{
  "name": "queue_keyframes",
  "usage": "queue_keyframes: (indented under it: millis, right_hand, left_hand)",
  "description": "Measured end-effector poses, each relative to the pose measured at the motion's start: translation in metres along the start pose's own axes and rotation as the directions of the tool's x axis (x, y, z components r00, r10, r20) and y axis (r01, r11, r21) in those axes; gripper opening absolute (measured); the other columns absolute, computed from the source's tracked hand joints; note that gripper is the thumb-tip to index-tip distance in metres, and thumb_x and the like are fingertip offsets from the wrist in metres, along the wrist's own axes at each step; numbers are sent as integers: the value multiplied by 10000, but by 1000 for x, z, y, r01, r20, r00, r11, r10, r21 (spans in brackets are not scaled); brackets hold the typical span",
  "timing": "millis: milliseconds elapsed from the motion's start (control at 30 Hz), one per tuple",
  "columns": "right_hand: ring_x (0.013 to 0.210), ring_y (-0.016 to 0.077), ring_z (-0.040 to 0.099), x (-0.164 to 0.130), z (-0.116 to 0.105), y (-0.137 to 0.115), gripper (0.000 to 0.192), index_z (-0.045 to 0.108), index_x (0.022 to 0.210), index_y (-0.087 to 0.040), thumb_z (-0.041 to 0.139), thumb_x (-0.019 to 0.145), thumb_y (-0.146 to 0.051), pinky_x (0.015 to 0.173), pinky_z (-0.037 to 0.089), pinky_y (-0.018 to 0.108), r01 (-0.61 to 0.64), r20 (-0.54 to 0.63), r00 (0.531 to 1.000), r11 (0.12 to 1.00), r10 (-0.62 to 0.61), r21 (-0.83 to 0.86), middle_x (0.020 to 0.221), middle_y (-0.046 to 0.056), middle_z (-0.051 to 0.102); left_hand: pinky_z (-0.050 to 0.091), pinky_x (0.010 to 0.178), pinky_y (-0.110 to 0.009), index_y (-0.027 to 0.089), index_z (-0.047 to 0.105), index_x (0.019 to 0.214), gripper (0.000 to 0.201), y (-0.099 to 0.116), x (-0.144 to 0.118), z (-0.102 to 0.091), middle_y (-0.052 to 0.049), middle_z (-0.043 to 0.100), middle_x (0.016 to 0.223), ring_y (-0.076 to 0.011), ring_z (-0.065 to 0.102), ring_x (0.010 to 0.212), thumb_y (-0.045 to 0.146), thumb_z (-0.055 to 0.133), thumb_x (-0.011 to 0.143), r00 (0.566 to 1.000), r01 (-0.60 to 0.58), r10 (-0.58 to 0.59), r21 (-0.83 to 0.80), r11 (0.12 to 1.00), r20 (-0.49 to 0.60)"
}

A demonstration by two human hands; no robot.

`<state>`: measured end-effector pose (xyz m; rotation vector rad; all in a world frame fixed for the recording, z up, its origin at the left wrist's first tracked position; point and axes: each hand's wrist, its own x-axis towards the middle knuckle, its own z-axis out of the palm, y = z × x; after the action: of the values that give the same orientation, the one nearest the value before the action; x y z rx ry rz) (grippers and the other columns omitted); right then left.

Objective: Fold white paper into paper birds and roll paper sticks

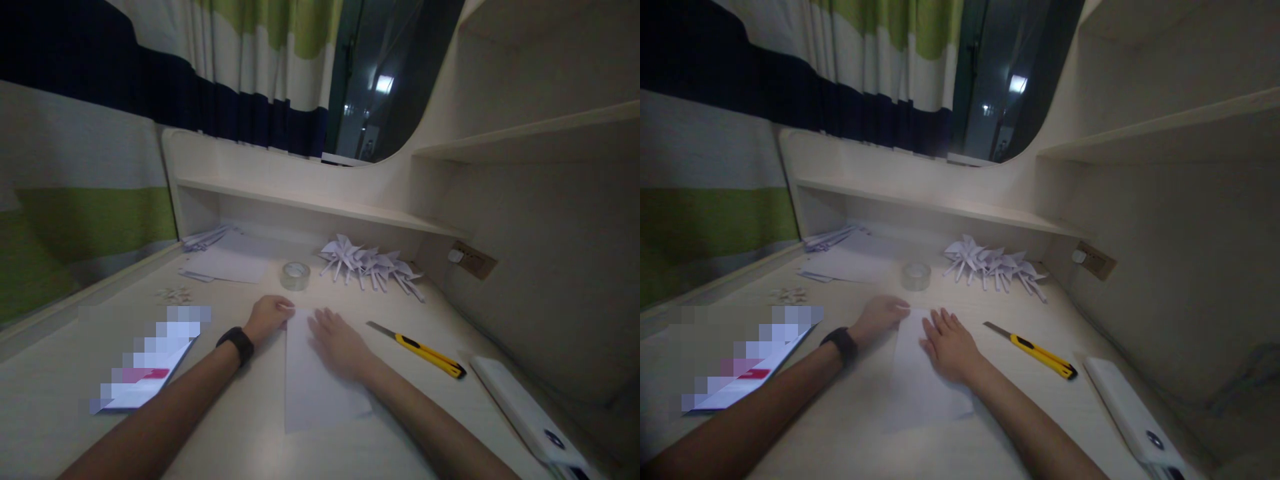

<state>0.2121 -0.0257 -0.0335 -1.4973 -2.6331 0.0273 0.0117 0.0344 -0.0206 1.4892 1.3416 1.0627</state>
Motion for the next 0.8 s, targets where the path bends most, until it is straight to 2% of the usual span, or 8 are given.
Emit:
queue_keyframes:
  millis: [133, 233, 333, 467, 533, 567, 667, 800]
  right_hand:
    - [1407, 316, 165, -12, -8, -10, 565, 273, 1462, -243, 232, 966, -510, 1118, 153, 531, 108, 61, 992, 994, -110, 37, 1533, 115, 210]
    - [1409, 320, 144, -17, -13, -13, 575, 263, 1466, -247, 223, 964, -525, 1122, 146, 528, 116, 95, 988, 992, -121, 58, 1535, 119, 195]
    - [1412, 314, 134, -18, -14, -9, 565, 261, 1467, -240, 236, 969, -507, 1126, 136, 520, 116, 100, 987, 991, -122, 66, 1536, 125, 184]
    - [1417, 297, 118, -16, -9, 0, 560, 235, 1473, -242, 266, 971, -489, 1128, 139, 512, 112, 78, 990, 990, -119, 80, 1539, 127, 171]
    - [1416, 297, 123, -14, -7, 4, 561, 245, 1470, -235, 285, 969, -485, 1125, 150, 512, 99, 62, 993, 991, -105, 86, 1535, 129, 190]
    - [1416, 297, 130, -13, -8, 6, 560, 254, 1468, -228, 293, 969, -479, 1124, 152, 513, 93, 49, 994, 992, -98, 85, 1532, 132, 203]
    - [1417, 291, 127, -15, -18, 5, 556, 277, 1460, -212, 324, 965, -461, 1126, 145, 515, 113, -13, 994, 990, -112, 80, 1527, 131, 224]
    - [1413, 285, 159, -28, -43, -10, 713, 264, 1462, -215, 470, 876, -564, 1122, 171, 513, 258, -60, 966, 962, -253, 90, 1526, 126, 235]
  left_hand:
    - [516, 522, -258, 81, 685, 848, 234, -8, 5, 3, -68, 680, 643, -179, 643, 571, 180, 700, 636, 999, 33, -32, -45, 998, 12]
    - [546, 593, -280, 85, 646, 995, 357, -11, 5, 4, -98, 707, 783, -185, 672, 667, 250, 706, 685, 996, 61, -53, -115, 992, 76]
    - [560, 637, -314, 72, 667, 869, 375, -10, -2, -1, -129, 713, 808, -204, 682, 698, 395, 727, 689, 971, 111, -73, -159, 981, 230]
    - [548, 592, -333, 82, 671, 664, 406, -5, -13, -11, -114, 699, 643, -208, 665, 586, 473, 773, 622, 851, 197, -138, -63, 978, 507]
    - [533, 572, -319, 99, 674, 667, 377, -2, -17, -13, -104, 702, 631, -204, 664, 575, 463, 767, 631, 786, 220, -183, 10, 975, 590]
    - [528, 567, -315, 106, 671, 663, 360, -1, -18, -12, -101, 702, 628, -202, 664, 573, 452, 765, 634, 776, 222, -194, 28, 975, 600]
    - [520, 568, -317, 114, 645, 613, 320, 2, -18, -10, -69, 677, 583, -186, 639, 544, 406, 778, 614, 814, 217, -171, -17, 976, 556]
    - [489, 571, -287, 124, 609, 546, 303, 7, -11, -19, -4, 598, 514, -134, 561, 497, 363, 787, 601, 871, 203, -118, -130, 970, 476]
